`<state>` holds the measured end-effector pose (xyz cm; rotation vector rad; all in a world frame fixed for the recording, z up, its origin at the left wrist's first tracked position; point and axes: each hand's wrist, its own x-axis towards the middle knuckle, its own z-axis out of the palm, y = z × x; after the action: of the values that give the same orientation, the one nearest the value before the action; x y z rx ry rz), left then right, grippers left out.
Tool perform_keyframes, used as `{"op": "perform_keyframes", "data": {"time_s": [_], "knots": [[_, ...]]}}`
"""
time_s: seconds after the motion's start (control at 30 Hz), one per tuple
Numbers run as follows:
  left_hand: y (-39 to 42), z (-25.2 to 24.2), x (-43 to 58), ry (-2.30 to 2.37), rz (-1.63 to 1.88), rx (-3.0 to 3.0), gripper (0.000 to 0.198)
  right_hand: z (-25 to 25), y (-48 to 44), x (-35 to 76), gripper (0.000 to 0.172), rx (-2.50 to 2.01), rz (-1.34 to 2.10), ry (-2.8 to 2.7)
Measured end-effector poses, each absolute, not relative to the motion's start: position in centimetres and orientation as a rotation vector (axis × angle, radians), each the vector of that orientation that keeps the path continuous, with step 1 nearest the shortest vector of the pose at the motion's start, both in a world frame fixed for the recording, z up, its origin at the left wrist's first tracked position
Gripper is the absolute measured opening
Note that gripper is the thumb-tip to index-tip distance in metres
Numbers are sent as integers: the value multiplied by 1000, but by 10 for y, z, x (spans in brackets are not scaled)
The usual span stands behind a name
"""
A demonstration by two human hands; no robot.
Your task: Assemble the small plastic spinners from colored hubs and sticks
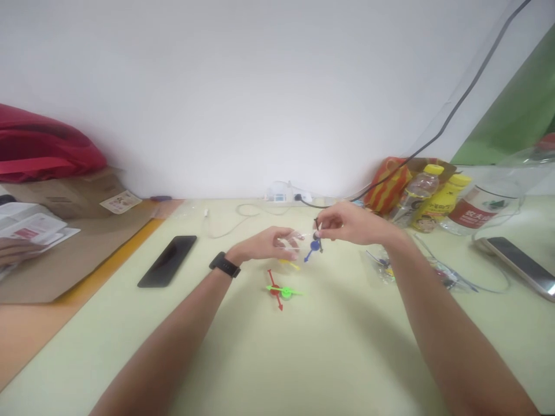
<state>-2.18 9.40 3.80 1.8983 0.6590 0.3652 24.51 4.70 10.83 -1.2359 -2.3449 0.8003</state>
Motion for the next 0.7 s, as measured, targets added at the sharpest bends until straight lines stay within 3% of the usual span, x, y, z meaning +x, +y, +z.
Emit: {"op": "perform_keyframes", "data": {"time_s": [0.17, 0.3, 0.43, 0.6, 0.7], "knots": [[93, 35, -18, 598, 321, 1890, 44, 105, 47, 240, 36, -1245, 933, -2260], [94, 33, -18, 626, 387, 1824, 54, 107, 46, 245, 40, -1327, 710, -2290], [97, 33, -20, 626, 493, 1769, 62, 109, 45, 255, 54, -1262, 621, -2312], [100, 28, -22, 654, 452, 1779, 75, 103, 52, 256, 32, -1112, 412, -2271], [100, 25, -22, 667, 392, 1814, 75, 103, 53, 252, 30, -1049, 347, -2189]]}}
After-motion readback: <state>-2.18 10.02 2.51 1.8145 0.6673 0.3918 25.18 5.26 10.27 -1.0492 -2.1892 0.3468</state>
